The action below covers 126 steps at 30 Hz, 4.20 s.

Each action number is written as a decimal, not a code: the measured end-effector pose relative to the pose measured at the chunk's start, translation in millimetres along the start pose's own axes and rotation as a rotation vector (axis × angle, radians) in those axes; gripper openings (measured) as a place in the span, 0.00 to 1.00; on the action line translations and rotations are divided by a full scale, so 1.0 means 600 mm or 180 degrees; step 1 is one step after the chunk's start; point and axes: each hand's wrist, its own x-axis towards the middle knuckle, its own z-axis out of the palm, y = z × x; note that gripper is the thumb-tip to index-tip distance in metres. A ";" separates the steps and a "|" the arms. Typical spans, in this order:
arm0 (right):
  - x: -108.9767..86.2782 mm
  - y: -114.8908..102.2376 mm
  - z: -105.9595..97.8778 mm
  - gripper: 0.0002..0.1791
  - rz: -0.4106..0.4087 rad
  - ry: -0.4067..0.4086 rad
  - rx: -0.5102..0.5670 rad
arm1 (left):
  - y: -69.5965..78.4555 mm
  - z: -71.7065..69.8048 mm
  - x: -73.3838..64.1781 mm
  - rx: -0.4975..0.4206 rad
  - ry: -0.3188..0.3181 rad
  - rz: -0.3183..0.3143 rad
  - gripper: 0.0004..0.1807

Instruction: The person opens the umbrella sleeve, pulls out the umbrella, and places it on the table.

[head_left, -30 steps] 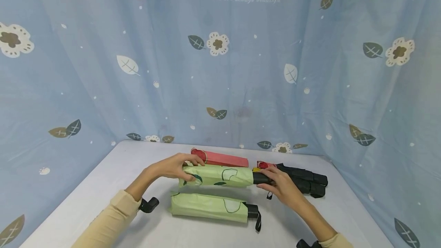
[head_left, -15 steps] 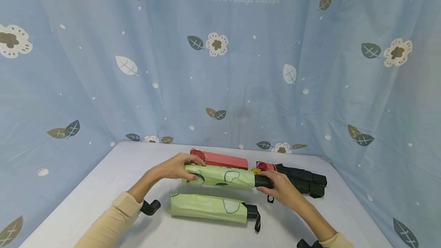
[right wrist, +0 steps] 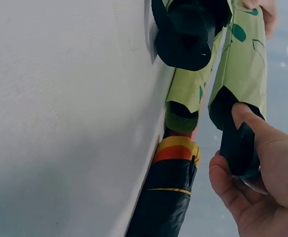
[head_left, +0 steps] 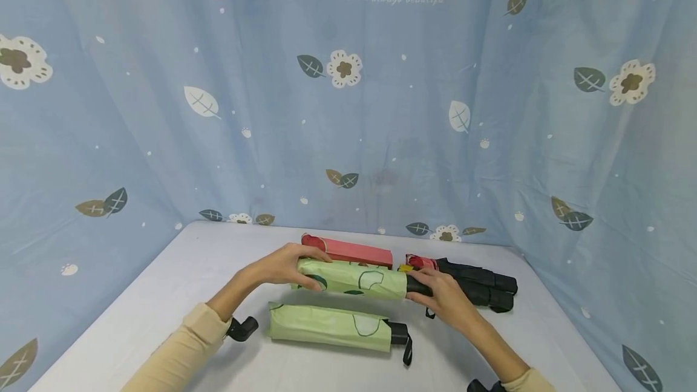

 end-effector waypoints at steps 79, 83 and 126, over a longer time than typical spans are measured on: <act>-0.077 0.047 -0.037 0.28 0.0098 0.0396 -0.1050 | -0.024 0.003 -0.030 0.0195 -0.0088 0.0010 0.24; -0.085 0.054 -0.043 0.28 0.0112 0.0434 -0.1058 | -0.023 0.002 -0.031 0.0222 -0.0104 -0.0030 0.24; -0.156 0.114 -0.100 0.27 0.0531 0.0200 -0.1158 | -0.023 -0.016 -0.054 0.0644 0.0064 -0.0213 0.23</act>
